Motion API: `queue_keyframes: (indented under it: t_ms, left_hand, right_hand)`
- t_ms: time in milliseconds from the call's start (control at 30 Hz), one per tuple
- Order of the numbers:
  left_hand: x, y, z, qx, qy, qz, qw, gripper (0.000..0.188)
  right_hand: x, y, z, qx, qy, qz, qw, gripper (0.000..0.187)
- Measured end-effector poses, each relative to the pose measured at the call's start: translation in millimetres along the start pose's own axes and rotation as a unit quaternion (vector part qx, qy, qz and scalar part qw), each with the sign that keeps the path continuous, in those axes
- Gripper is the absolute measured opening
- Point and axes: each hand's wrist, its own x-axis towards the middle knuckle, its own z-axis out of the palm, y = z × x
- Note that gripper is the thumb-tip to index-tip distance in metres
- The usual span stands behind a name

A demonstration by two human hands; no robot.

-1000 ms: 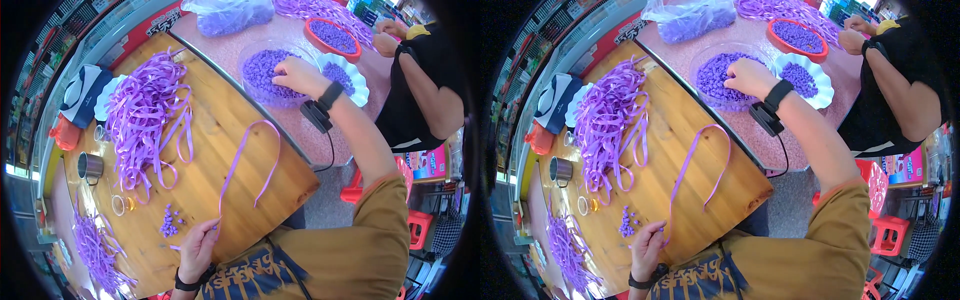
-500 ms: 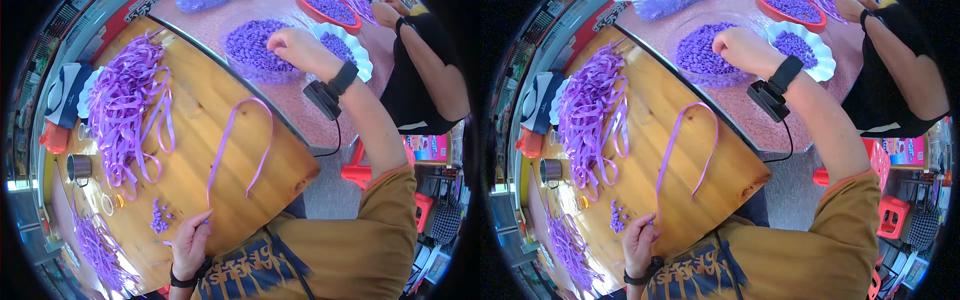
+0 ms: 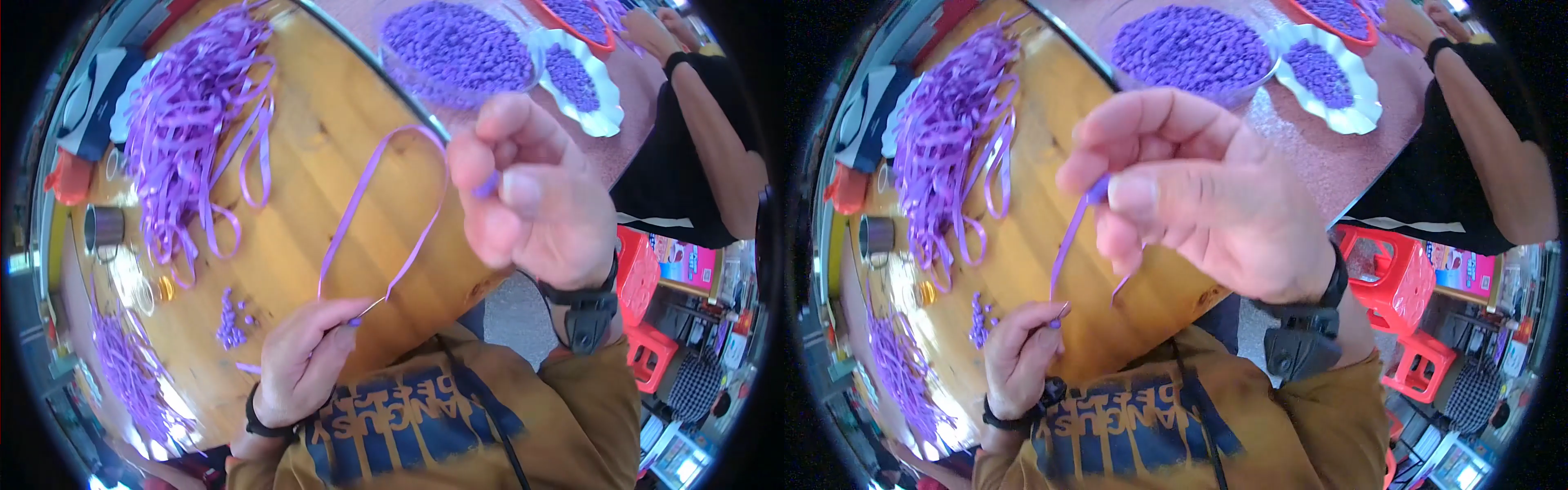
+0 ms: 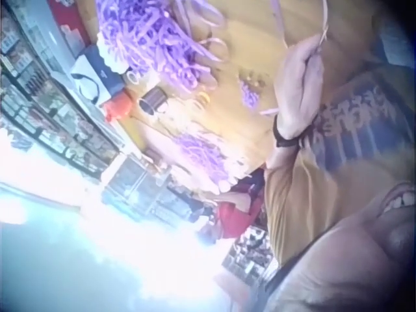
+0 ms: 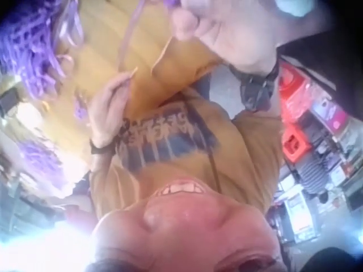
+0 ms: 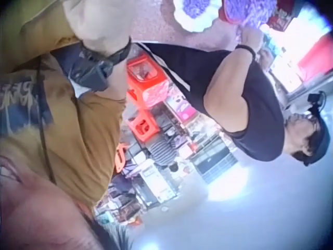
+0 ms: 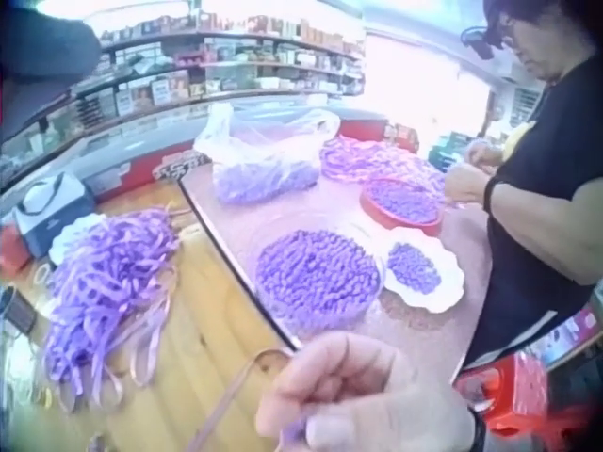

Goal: The person threads purple beads onto a purple ribbon using a needle and then ties knots in the ribbon to secure them. They repeat this process multiple times, picking up beads from the table and sliding them onto the ribbon.

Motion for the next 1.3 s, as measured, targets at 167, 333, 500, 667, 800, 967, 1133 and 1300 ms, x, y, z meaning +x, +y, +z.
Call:
queue_keyframes:
  t_ms: [167,333,500,667,800,967,1133,1300]
  left_hand:
    - [-6.7,2.8,-0.2,0.009,-0.027,0.082,0.996,0.027]
    - [-28.0,-3.4,-2.8,0.03,0.02,0.142,0.989,0.025]
    - [-63.2,-14.2,-11.0,0.03,0.053,0.128,0.99,0.023]
    - [-87.6,-24.9,-14.9,0.039,0.067,0.138,0.987,0.024]
    - [-101.9,-30.3,-15.1,0.031,0.061,0.126,0.99,0.024]
    - [-114.2,-39.9,-14.2,0.049,0.047,0.122,0.99,0.027]
    - [-125.3,-54.4,-12.1,0.092,0.043,0.131,0.986,0.032]
    - [-137.1,-67.2,-8.4,0.257,0.113,0.181,0.942,0.041]
  right_hand:
    - [-20.5,44.6,23.2,0.05,0.047,0.064,0.996,0.032]
    - [-32.6,79.4,36.8,0.089,0.061,0.128,0.986,0.032]
    - [-37.2,107.0,50.2,0.13,0.063,0.147,0.979,0.032]
    - [-43.8,126.6,60.3,0.131,0.035,0.149,0.98,0.03]
    - [-50.8,135.4,68.6,0.127,0.038,0.148,0.98,0.029]
    - [-61.7,138.1,80.3,-0.103,0.068,0.098,0.988,0.024]
    - [-72.1,148.8,88.6,-0.164,0.108,0.093,0.976,0.022]
    - [-74.9,163.5,88.6,-0.154,0.131,0.124,0.972,0.023]
